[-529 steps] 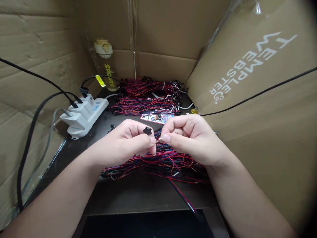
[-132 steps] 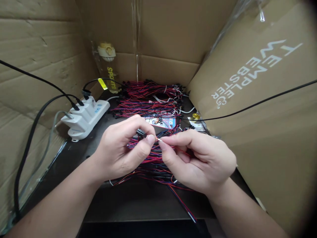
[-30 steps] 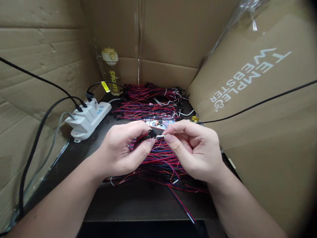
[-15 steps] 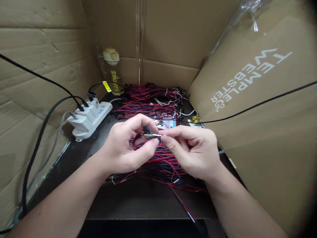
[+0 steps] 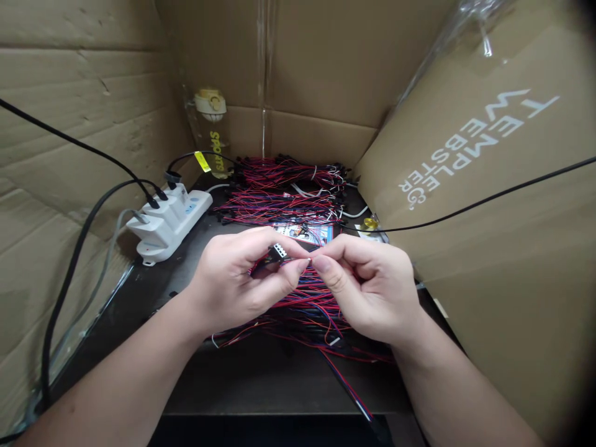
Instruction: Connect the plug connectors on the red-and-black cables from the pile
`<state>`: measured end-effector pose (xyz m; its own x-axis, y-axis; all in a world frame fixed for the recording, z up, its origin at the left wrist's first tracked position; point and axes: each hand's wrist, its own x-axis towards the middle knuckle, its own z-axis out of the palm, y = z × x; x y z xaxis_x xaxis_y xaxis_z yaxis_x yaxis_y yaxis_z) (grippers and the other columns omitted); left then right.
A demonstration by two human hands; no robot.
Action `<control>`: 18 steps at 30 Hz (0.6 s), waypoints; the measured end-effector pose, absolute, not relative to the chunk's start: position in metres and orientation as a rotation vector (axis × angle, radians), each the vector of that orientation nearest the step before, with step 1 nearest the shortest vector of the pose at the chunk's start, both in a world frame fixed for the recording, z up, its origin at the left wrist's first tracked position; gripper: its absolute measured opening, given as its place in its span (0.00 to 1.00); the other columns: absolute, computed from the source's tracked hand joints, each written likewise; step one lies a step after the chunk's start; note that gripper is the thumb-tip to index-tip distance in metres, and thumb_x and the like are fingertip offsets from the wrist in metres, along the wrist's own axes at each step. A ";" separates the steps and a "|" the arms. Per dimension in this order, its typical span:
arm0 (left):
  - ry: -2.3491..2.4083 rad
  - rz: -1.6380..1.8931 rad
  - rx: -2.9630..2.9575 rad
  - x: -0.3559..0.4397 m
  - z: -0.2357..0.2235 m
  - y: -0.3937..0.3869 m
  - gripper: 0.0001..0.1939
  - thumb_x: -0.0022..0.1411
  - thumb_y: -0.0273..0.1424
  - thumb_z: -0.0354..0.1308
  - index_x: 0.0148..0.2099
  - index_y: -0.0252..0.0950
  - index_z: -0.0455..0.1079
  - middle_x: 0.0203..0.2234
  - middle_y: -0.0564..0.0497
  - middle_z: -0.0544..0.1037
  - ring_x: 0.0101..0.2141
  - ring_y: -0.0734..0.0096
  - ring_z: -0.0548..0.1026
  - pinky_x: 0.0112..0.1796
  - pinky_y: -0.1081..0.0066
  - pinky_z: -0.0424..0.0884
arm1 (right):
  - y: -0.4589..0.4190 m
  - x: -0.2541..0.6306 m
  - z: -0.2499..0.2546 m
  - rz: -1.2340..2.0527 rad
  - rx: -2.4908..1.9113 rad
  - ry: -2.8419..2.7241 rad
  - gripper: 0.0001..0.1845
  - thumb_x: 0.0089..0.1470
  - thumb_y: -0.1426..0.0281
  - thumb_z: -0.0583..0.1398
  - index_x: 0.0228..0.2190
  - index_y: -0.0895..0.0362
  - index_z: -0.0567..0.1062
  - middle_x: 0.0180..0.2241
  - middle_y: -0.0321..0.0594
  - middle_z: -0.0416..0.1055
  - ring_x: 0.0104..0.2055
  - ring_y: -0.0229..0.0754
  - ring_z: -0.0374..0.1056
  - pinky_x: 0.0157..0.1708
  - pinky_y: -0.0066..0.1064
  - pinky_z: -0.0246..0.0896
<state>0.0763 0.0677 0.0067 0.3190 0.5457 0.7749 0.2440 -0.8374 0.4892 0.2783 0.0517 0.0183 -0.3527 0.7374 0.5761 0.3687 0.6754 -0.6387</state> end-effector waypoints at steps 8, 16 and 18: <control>0.683 1.505 2.206 0.076 0.004 0.067 0.03 0.62 0.24 0.66 0.37 0.35 0.75 0.21 0.57 0.76 0.19 0.83 0.66 0.21 0.78 0.62 | 0.051 0.280 0.018 0.478 -0.835 -1.986 0.11 0.65 0.71 0.61 0.28 0.59 0.75 0.18 0.31 0.63 0.19 0.30 0.54 0.17 0.24 0.48; 0.685 1.449 2.209 0.075 0.004 0.065 0.03 0.63 0.23 0.64 0.38 0.35 0.74 0.20 0.60 0.70 0.19 0.84 0.64 0.21 0.79 0.61 | 0.051 0.281 0.017 0.492 -0.835 -1.967 0.11 0.65 0.71 0.61 0.29 0.58 0.75 0.19 0.31 0.62 0.19 0.30 0.53 0.18 0.25 0.48; 0.721 1.408 2.207 0.074 0.007 0.064 0.06 0.62 0.22 0.64 0.42 0.34 0.74 0.21 0.61 0.70 0.19 0.85 0.64 0.20 0.80 0.60 | 0.053 0.281 0.016 0.528 -0.840 -1.947 0.10 0.66 0.70 0.61 0.31 0.58 0.76 0.20 0.31 0.63 0.20 0.31 0.53 0.19 0.25 0.48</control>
<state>0.0742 0.0640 0.0066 0.3518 0.6268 0.6952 0.1979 -0.7757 0.5992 0.2811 0.0526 0.0159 -0.3431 0.7375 0.5817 0.3428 0.6749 -0.6535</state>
